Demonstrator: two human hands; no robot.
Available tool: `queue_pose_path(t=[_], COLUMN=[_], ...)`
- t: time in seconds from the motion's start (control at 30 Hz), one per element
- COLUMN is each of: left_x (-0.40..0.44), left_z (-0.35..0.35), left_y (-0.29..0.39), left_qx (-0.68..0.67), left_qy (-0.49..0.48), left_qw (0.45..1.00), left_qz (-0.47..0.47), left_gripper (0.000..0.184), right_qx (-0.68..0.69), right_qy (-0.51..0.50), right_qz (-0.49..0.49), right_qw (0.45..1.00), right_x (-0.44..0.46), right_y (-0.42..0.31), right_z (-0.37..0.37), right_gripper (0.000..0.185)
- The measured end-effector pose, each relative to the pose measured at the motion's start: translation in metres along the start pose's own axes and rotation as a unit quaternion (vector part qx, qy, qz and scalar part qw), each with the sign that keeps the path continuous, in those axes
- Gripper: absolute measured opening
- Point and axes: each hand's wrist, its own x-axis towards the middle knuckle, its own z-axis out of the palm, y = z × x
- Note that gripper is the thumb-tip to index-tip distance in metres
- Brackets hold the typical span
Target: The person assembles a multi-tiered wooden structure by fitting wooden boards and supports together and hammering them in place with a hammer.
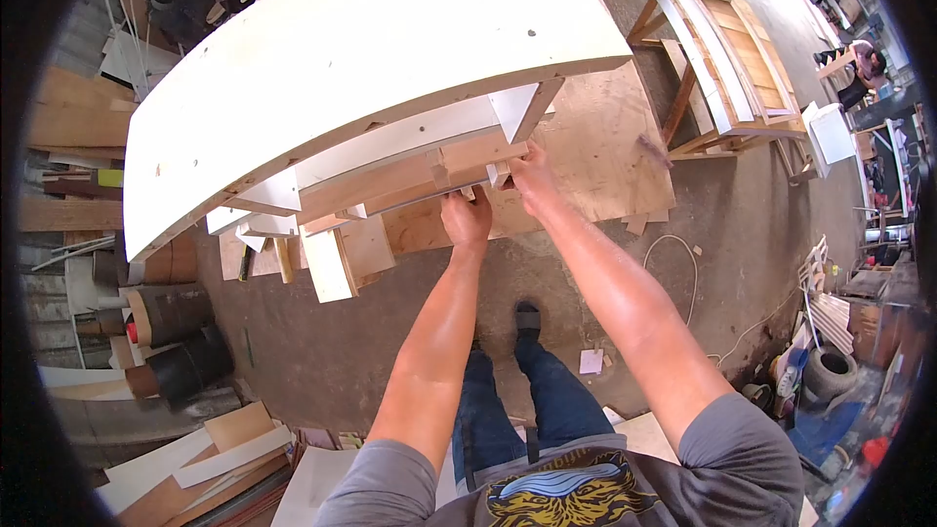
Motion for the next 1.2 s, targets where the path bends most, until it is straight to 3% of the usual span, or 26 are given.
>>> queue_pose_path(t=[0.13,0.57,0.63,0.73,0.87,0.97,1.03,1.07,1.2], left_x=[0.0,0.002,0.002,0.009,0.012,0.013,0.009,0.007,0.005], left_z=[0.001,-0.002,-0.005,-0.018,-0.035,-0.031,-0.026,-0.024,-0.021], left_y=[-0.008,-0.007,-0.009,-0.028,-0.033,-0.03,-0.026,-0.024,-0.019], left_qx=[0.032,0.037,0.036,0.034,0.061,0.058,0.056,0.055,0.036], left_qy=[0.008,-0.016,-0.019,0.047,-0.004,-0.026,-0.019,-0.023,-0.033], left_qw=[0.999,0.999,0.999,0.998,0.997,0.997,0.996,0.997,0.999], left_qz=[0.03,0.007,-0.016,0.038,0.038,0.049,0.073,0.051,0.004], left_gripper=[0.041,0.04,0.04,0.039,0.038,0.038,0.038,0.038,0.04], right_qx=[0.012,-0.018,0.002,0.031,0.03,0.036,0.014,0.003,-0.004], right_qy=[-0.001,-0.003,0.007,0.026,0.028,0.017,0.017,0.018,0.026], right_qz=[-0.008,0.011,0.003,0.003,0.012,0.006,0.0,-0.001,0.007], right_qw=[1.0,1.0,1.0,0.999,0.999,0.999,1.0,1.0,1.0], right_x=[0.001,-0.002,-0.001,-0.004,-0.005,0.001,-0.003,-0.005,-0.01], right_y=[0.005,-0.006,-0.002,-0.002,-0.004,-0.002,-0.005,-0.006,-0.014], right_z=[0.001,-0.001,0.0,0.004,0.007,0.005,0.005,0.005,0.007], right_gripper=[0.025,0.027,0.037,0.044,0.045,0.044,0.03,0.023,0.025])
